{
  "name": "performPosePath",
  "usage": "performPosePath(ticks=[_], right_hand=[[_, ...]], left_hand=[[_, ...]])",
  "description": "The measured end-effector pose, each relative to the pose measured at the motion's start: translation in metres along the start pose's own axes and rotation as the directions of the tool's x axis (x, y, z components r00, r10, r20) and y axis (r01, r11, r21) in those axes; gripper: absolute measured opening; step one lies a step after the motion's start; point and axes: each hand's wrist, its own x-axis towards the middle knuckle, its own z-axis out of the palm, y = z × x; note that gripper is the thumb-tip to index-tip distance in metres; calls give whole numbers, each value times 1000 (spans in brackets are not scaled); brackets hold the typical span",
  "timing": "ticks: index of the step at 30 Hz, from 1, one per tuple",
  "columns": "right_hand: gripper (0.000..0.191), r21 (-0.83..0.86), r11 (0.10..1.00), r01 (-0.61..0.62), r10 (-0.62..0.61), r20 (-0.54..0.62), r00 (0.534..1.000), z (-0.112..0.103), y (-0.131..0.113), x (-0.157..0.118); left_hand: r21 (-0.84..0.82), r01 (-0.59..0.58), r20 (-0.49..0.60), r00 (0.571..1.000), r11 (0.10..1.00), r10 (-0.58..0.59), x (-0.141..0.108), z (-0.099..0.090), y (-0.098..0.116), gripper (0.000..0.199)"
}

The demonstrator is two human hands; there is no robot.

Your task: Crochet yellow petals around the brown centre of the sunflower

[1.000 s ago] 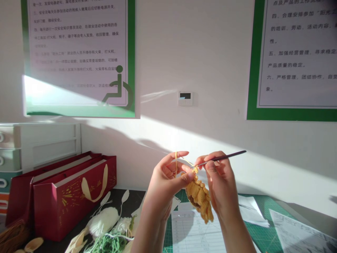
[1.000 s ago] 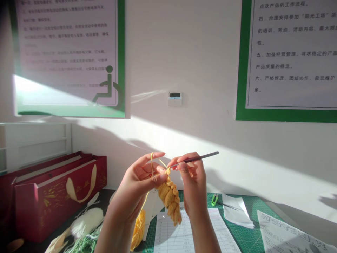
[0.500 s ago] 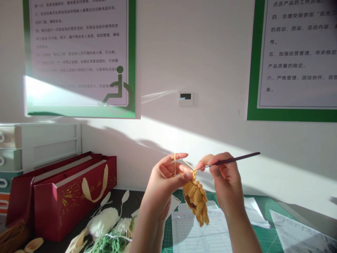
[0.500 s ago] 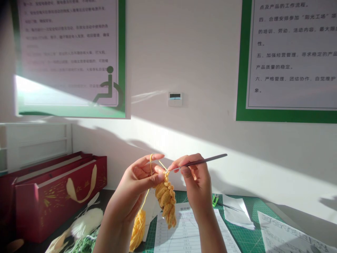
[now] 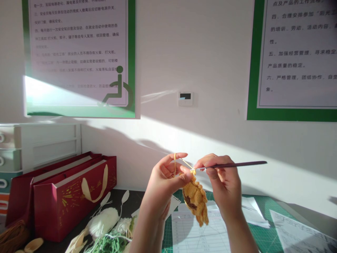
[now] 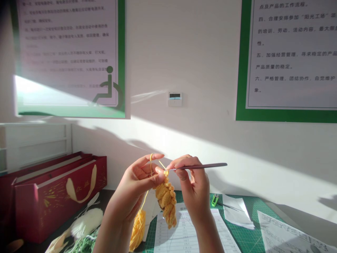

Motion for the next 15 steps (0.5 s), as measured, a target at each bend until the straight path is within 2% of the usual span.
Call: performPosePath(ticks=[10,15], right_hand=[[6,77,997,-17,19,-23,1000,3,1,-1],[9,36,999,-8,8,1,1000,-1,2,-1]], left_hand=[[-10,-3,-29,1000,1000,3,-4,5,3,49],[-12,1,-32,999,1000,-1,-3,3,1,49]])
